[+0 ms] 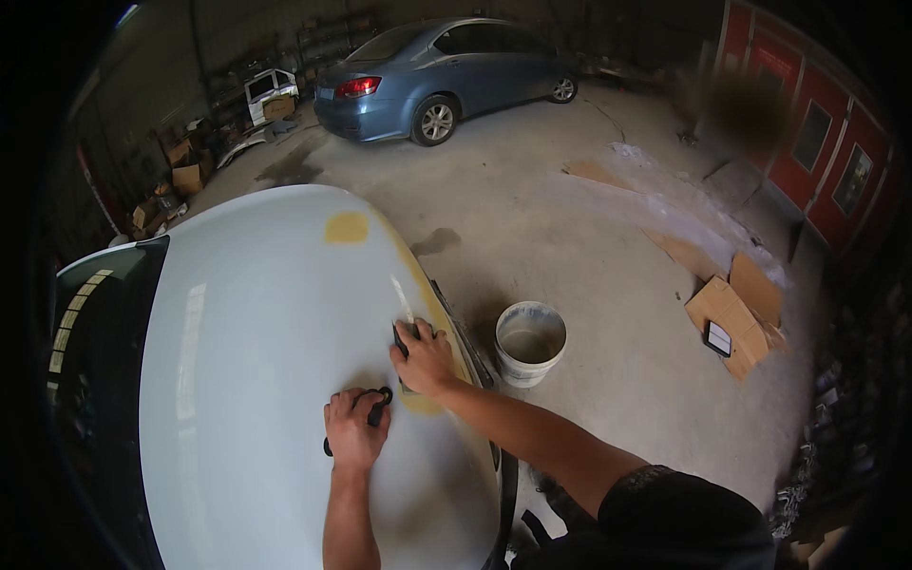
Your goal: The person sands the hood of a white car using a sanding block and a cloth, repeatedly dipping the block into a bucket of water. The person wipes the surface and continues sanding different areas of the hood.
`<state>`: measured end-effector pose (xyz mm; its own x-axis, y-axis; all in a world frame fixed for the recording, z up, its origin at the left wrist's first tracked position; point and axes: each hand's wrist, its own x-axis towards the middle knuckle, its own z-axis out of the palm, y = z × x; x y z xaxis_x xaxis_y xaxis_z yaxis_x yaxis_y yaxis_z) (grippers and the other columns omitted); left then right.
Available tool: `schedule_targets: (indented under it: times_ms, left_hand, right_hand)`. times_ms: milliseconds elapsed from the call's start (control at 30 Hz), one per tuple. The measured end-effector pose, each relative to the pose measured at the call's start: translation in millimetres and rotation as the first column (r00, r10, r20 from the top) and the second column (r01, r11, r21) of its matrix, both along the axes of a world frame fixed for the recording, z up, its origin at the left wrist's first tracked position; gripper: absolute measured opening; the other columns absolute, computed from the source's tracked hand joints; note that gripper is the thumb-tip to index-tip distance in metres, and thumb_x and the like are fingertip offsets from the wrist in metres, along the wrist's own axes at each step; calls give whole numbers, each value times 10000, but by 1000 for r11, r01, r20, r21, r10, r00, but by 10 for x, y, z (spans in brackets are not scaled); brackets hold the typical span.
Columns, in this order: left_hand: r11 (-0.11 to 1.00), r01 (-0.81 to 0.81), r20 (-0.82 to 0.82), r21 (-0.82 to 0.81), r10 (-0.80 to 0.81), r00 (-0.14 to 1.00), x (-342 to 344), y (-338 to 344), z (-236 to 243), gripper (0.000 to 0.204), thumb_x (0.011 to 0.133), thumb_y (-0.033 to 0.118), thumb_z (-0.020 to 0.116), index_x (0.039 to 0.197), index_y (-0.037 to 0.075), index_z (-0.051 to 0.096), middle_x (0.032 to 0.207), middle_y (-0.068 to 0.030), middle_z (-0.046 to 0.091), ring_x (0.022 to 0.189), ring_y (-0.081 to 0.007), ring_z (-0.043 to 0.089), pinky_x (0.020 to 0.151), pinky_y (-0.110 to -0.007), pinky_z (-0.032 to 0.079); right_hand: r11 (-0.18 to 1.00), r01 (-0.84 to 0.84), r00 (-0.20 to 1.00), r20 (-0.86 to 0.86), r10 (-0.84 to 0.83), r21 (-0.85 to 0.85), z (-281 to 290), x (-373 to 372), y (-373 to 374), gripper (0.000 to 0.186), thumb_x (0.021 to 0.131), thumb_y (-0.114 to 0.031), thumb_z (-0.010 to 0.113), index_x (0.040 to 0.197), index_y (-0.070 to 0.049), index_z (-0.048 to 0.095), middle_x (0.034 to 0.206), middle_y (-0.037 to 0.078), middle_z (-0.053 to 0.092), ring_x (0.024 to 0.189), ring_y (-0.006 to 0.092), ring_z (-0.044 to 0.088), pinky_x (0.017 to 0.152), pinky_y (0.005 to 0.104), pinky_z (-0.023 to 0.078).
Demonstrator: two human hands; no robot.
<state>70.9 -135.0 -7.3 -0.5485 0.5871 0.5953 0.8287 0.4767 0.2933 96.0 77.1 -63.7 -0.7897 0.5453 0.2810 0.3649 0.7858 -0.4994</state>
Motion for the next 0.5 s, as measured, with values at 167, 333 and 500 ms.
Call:
schedule_targets:
  times_ms: [167, 333, 500]
  left_hand:
    - [1000, 13, 31, 25, -13, 999, 9, -20, 14, 260, 726, 148, 828, 964, 197, 739, 1029, 19, 632, 976, -227, 601, 836, -400, 460]
    - [999, 30, 63, 20, -31, 998, 13, -66, 25, 236, 708, 87, 810, 908, 189, 739, 994, 29, 629, 964, -215, 602, 822, -392, 464]
    - [997, 72, 154, 8, -73, 985, -3, -97, 39, 207, 664, 23, 793, 809, 149, 716, 931, 27, 640, 917, -225, 613, 799, -387, 477]
  right_hand:
    - [996, -80, 992, -93, 84, 45, 200, 701, -345, 453, 886, -272, 721, 1315, -133, 676, 1304, 199, 589, 1090, 445, 575, 982, 515, 467]
    - [998, 56, 998, 39, -55, -25, 484, -110, -334, 495, 920, -354, 624, 1375, -159, 643, 1383, 200, 567, 1158, 465, 551, 1041, 490, 448]
    - [999, 25, 997, -74, -22, 35, 483, 240, -447, 507, 908, -322, 658, 1385, -150, 636, 1397, 195, 557, 1175, 454, 551, 1042, 486, 443]
